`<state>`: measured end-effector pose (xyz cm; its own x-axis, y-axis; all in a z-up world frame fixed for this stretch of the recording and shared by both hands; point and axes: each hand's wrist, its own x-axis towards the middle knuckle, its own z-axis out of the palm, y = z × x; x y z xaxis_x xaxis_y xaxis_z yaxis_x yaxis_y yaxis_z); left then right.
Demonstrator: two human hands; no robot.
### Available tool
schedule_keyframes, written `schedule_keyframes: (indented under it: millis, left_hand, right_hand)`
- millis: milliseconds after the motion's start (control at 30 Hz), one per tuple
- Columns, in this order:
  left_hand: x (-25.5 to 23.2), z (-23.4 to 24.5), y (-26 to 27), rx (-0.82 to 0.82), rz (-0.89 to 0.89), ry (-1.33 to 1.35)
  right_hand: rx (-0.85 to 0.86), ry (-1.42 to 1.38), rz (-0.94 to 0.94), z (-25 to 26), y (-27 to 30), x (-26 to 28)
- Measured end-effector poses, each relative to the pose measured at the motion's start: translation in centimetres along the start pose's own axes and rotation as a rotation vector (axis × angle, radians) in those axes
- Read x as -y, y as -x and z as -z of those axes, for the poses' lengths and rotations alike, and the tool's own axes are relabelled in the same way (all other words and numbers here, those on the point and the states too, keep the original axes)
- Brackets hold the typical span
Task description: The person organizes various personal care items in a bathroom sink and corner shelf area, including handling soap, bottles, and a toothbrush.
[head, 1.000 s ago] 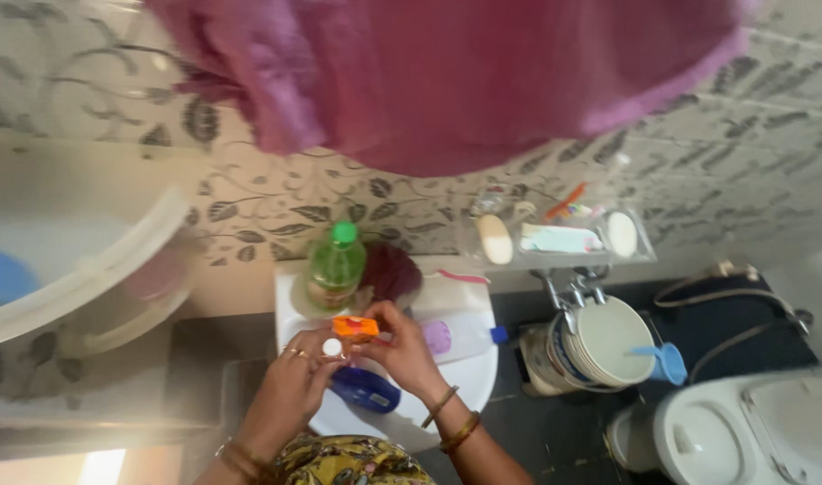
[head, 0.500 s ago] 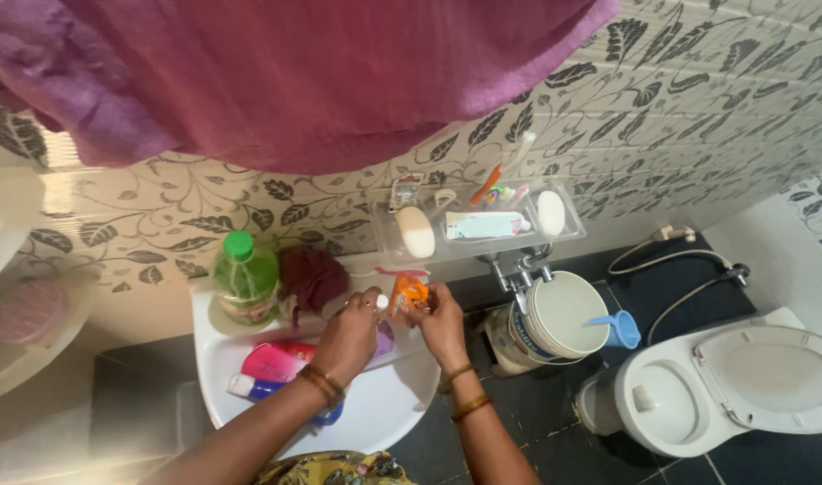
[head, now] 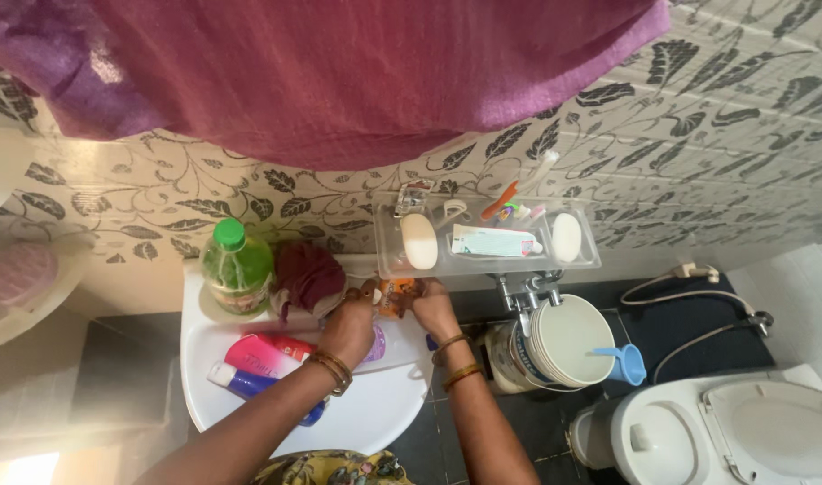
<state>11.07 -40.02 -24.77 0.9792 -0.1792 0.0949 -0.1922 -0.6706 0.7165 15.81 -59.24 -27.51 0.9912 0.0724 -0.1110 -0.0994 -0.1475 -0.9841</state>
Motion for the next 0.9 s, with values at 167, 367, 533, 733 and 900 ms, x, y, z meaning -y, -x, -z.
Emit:
schedule_keyframes:
  millis: [167, 367, 533, 733, 900]
  left_hand:
    - [-0.4, 0.0, -0.1, 0.037, 0.004, -0.033]
    - [-0.7, -0.9, 0.4, 0.037, 0.018, -0.055]
    - [-0.2, -2.1, 2.2, 0.207, 0.032, -0.268]
    - [1.0, -1.9, 3.3, 0.090, -0.032, -0.020]
    - [1.4, -1.7, 4.3, 0.069, -0.076, -0.026]
  right_hand:
    - [0.054, 0.369, -0.027, 1.3, -1.2, -0.6]
    - [0.100, 0.306, -0.105, 0.3, 0.5, 1.6]
    - [0.066, 0.338, -0.103, 0.5, 1.1, 1.5]
    - [0.009, 0.423, -0.042, 1.0, 1.2, -0.4]
    - [0.002, 0.430, -0.048, 0.7, 1.8, 0.1]
